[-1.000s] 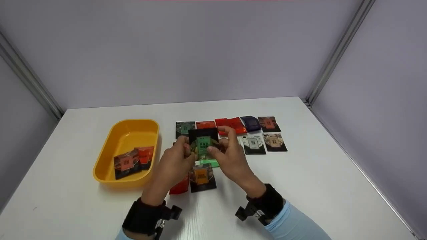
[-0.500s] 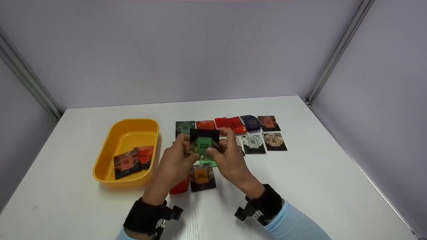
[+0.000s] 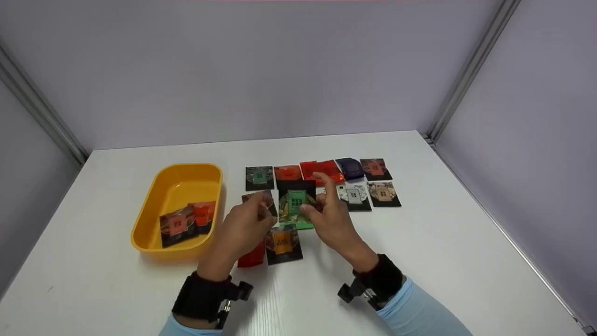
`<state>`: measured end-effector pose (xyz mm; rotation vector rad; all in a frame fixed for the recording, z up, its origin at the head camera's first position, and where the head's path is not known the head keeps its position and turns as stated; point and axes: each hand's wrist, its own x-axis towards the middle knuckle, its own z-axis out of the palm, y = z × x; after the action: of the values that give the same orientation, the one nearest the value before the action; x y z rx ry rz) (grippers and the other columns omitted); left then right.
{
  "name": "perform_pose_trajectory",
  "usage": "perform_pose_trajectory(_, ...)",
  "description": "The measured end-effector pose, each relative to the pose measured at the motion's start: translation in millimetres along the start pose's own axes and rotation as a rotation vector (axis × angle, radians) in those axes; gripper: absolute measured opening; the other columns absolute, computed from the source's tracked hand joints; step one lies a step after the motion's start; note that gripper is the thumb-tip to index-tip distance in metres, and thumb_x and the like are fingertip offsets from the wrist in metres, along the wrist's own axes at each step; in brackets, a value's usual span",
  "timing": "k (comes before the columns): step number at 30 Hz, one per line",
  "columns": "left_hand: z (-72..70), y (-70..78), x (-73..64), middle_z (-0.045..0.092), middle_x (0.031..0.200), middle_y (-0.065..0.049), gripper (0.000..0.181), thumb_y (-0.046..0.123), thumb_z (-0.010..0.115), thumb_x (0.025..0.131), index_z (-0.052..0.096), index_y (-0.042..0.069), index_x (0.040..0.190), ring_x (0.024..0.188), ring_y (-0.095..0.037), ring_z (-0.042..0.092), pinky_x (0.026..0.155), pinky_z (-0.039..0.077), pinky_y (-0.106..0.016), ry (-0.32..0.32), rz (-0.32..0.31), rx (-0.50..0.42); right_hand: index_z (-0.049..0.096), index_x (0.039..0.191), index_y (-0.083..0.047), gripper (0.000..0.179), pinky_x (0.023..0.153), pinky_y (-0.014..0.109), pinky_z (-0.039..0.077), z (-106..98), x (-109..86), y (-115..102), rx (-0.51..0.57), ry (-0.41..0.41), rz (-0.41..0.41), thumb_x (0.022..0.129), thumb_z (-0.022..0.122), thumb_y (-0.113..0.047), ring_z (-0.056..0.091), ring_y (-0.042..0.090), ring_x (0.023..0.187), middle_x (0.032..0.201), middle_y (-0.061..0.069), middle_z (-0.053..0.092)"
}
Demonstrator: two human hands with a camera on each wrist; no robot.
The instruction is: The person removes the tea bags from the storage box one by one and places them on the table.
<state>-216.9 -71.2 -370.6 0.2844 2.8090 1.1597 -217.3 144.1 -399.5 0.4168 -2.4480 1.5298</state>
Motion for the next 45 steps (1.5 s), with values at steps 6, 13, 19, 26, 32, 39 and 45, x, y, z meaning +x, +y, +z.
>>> perform_pose_trajectory(6,12.1,-5.6,2.8,0.069,0.117,-0.007,0.038,0.019,0.074,0.095,0.062,0.012,0.131,0.101,-0.023,0.064,0.092,0.055,-0.044,-0.016,0.057,0.147,0.036,0.152,-0.026,0.067,0.058,0.03,0.038,-22,-4.5,30,-0.125,-0.04,0.09,0.096,0.071,-0.013,0.046,0.013,0.06,0.068,-0.002,0.047)
perform_pose_trajectory(13,39.8,-12.7,-4.3,0.068,0.11,-0.011,0.026,0.013,0.077,0.092,0.074,0.008,0.117,0.101,-0.028,0.061,0.09,0.055,-0.043,0.048,0.24,0.405,0.039,0.151,-0.018,0.07,0.059,0.033,0.043,-40,-8.6,50,-0.226,-0.089,0.181,0.091,0.074,-0.008,0.053,0.016,0.061,0.071,0.002,0.057)
perform_pose_trajectory(19,60.0,-12.3,-15.7,0.071,0.102,-0.012,0.02,0.014,0.08,0.088,0.076,0.003,0.104,0.088,-0.03,0.062,0.075,0.056,-0.043,0.096,0.472,0.616,0.041,0.149,-0.01,0.067,0.055,0.03,0.044,-35,-9.3,52,-0.226,-0.217,0.238,0.091,0.074,-0.009,0.053,0.014,0.058,0.069,0.002,0.059)
perform_pose_trajectory(26,63.3,-5.6,-24.5,0.07,0.117,-0.012,0.014,0.011,0.069,0.096,0.077,0.003,0.104,0.101,-0.031,0.064,0.092,0.055,-0.043,-0.077,0.497,0.676,0.053,0.139,-0.008,0.06,0.055,0.032,0.043,-31,-11.4,52,-0.385,-0.33,0.288,0.087,0.081,-0.016,0.055,0.017,0.06,0.071,0.002,0.061)
perform_pose_trajectory(32,63.5,-5.7,-24.2,0.071,0.114,-0.011,0.015,0.013,0.066,0.098,0.077,0.002,0.099,0.1,-0.027,0.065,0.095,0.051,-0.042,-0.175,0.476,0.646,0.058,0.133,-0.008,0.055,0.061,0.035,0.046,-28,-12.1,52,-0.471,-0.335,0.287,0.087,0.082,-0.024,0.058,0.017,0.066,0.074,0.0,0.063)
perform_pose_trajectory(39,64.4,-6.1,-20.7,0.071,0.105,-0.01,0.017,0.017,0.066,0.1,0.075,0.003,0.103,0.095,-0.027,0.064,0.093,0.053,-0.043,-0.202,0.441,0.608,0.063,0.119,-0.009,0.042,0.069,0.039,0.047,-25,-11.5,49,-0.558,-0.31,0.255,0.085,0.082,-0.025,0.056,0.021,0.081,0.095,0.005,0.058)
perform_pose_trajectory(45,64.3,-2.5,-21.8,0.071,0.109,-0.011,0.021,0.019,0.067,0.099,0.075,0.002,0.108,0.1,-0.029,0.063,0.091,0.056,-0.043,-0.216,0.419,0.618,0.06,0.133,-0.013,0.056,0.072,0.039,0.048,-22,-17.0,49,-0.582,-0.375,0.243,0.088,0.08,-0.039,0.057,0.02,0.085,0.105,0.007,0.054)
